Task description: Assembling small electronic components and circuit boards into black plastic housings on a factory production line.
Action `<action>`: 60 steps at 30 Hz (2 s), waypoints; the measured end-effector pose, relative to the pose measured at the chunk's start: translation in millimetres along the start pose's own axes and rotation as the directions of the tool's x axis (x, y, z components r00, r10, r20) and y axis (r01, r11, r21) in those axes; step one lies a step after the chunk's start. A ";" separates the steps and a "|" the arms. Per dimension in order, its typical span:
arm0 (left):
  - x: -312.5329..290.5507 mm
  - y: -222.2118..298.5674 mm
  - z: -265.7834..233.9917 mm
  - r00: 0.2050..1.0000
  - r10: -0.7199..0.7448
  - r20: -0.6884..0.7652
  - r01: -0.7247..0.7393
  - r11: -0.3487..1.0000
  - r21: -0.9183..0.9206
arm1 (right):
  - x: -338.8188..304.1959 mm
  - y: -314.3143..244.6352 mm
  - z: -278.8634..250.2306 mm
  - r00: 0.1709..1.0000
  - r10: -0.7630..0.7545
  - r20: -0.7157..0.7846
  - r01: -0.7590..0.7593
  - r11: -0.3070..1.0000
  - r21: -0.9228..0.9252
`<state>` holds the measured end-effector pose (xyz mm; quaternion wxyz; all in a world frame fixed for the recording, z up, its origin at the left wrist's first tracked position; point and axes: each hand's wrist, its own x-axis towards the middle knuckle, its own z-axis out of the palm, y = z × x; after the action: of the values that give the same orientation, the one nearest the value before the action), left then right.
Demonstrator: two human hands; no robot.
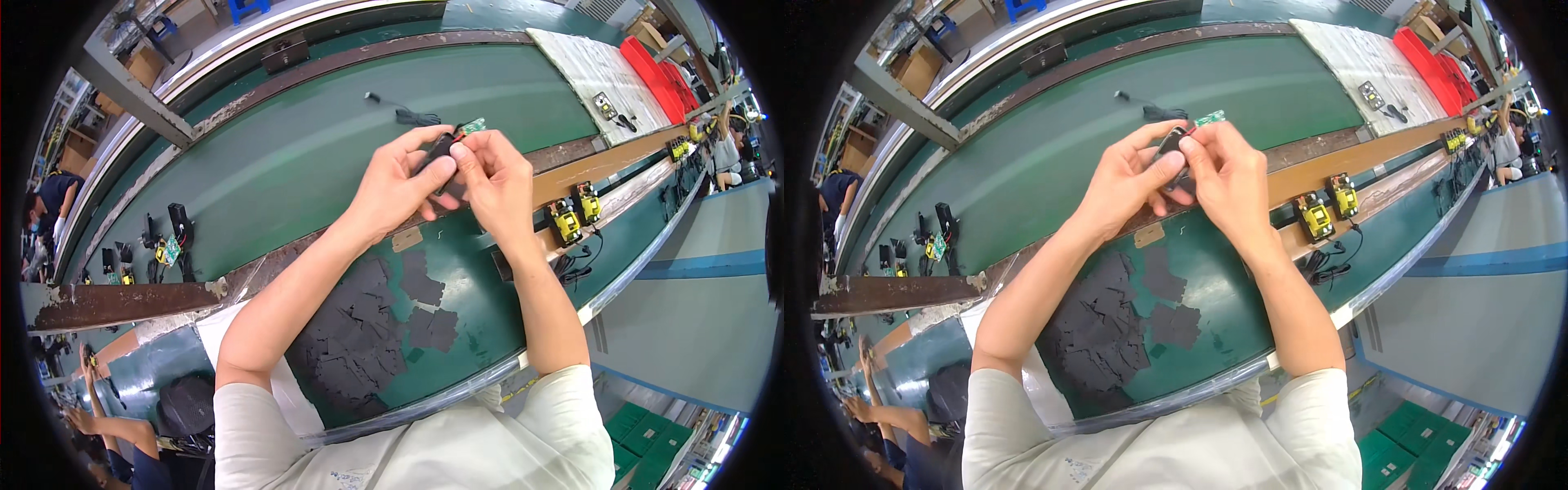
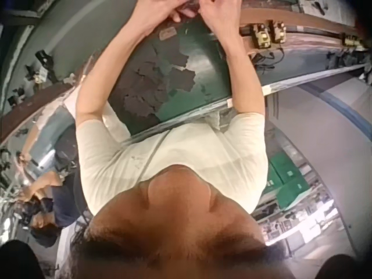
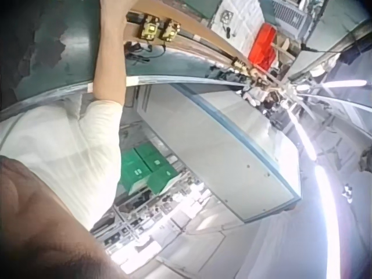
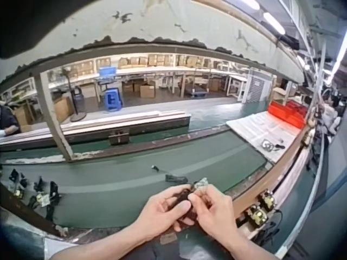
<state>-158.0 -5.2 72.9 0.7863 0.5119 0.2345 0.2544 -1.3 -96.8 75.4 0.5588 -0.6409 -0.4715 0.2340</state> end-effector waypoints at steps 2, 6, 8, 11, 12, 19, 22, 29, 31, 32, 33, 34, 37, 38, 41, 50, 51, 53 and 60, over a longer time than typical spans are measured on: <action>0.4 -4.3 -2.3 0.999 0.018 -0.049 -0.012 0.992 0.127 | -3.2 -2.5 2.2 0.995 -0.092 0.041 0.094 0.993 -0.064; -1.5 1.5 -5.3 0.992 0.004 0.125 -0.027 0.983 0.182 | 15.8 5.9 -9.8 0.814 -0.551 -0.182 0.473 0.812 -0.343; -5.2 8.8 -4.1 0.989 0.003 0.149 -0.029 0.984 0.177 | 28.6 13.8 -20.0 0.826 -0.543 -0.151 0.485 0.821 -0.301; -7.8 14.0 -3.2 0.981 0.000 0.194 -0.034 0.985 0.170 | 32.4 15.5 -24.6 0.845 -0.528 -0.083 0.503 0.838 -0.210; -7.0 13.1 -2.4 0.992 0.005 0.125 -0.031 0.978 0.206 | 24.2 15.6 -25.8 0.954 -0.291 -0.069 0.285 0.955 -0.081; -0.3 -0.8 -7.3 0.972 0.226 -0.070 -0.182 0.903 0.388 | 6.8 -11.1 -15.7 0.965 0.213 0.150 -0.212 0.977 -0.026; 0.8 -5.7 -9.2 0.752 0.653 0.093 -0.465 0.426 0.776 | 13.2 -0.4 -25.2 0.933 0.213 0.291 -0.158 0.967 -0.201; 7.8 -11.5 -16.8 0.713 0.696 0.081 -0.417 0.329 0.847 | -6.0 -3.4 9.2 0.986 -0.111 0.125 0.129 0.981 -0.143; 5.8 -11.9 -11.9 0.769 0.640 0.014 -0.373 0.430 0.822 | -6.7 -4.7 11.3 0.984 -0.174 0.048 0.179 0.967 -0.182; 5.6 -12.5 -10.2 0.773 0.635 0.014 -0.387 0.453 0.803 | -6.7 -4.7 11.3 0.984 -0.177 0.017 0.176 0.964 -0.201; 4.9 -12.5 -8.8 0.776 0.630 0.013 -0.400 0.476 0.783 | -6.4 -5.2 11.5 0.983 -0.181 -0.011 0.174 0.960 -0.220; 4.6 -12.6 -7.3 0.780 0.626 0.012 -0.412 0.499 0.762 | -6.2 -5.4 11.2 0.982 -0.186 -0.040 0.171 0.956 -0.238; 6.6 -19.7 -2.9 0.799 0.601 -0.021 -0.421 0.585 0.693 | -3.7 -1.4 9.7 0.988 -0.145 -0.053 0.132 0.970 -0.202; 6.7 -19.8 -0.8 0.809 0.586 -0.036 -0.424 0.626 0.655 | -3.0 0.4 8.8 0.990 -0.125 -0.059 0.112 0.976 -0.185; -4.8 -18.3 5.5 0.910 0.411 -0.047 -0.359 0.842 0.402 | -1.8 4.0 4.4 0.990 -0.125 -0.070 0.108 0.972 -0.207; 11.8 -20.9 -0.5 0.913 0.363 -0.186 -0.359 0.932 0.059 | -9.6 4.6 11.1 0.951 -0.299 0.079 0.310 0.921 -0.236; 11.7 -20.3 -2.6 0.913 0.363 -0.188 -0.359 0.932 0.060 | -9.1 1.9 11.4 0.951 -0.300 0.079 0.310 0.921 -0.234; 11.1 -17.3 -6.6 0.928 0.345 -0.141 -0.348 0.937 0.001 | -7.0 -6.3 11.2 0.994 -0.063 0.093 0.053 0.993 0.103; 9.0 -15.7 -0.8 0.954 0.300 -0.019 -0.301 0.951 -0.075 | -7.3 -1.1 11.6 0.989 0.004 0.148 -0.065 0.908 0.415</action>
<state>-149.2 -4.4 57.2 0.7568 0.5099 0.1466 0.3819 -14.5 -97.4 71.7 0.6435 -0.4961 -0.4379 0.3848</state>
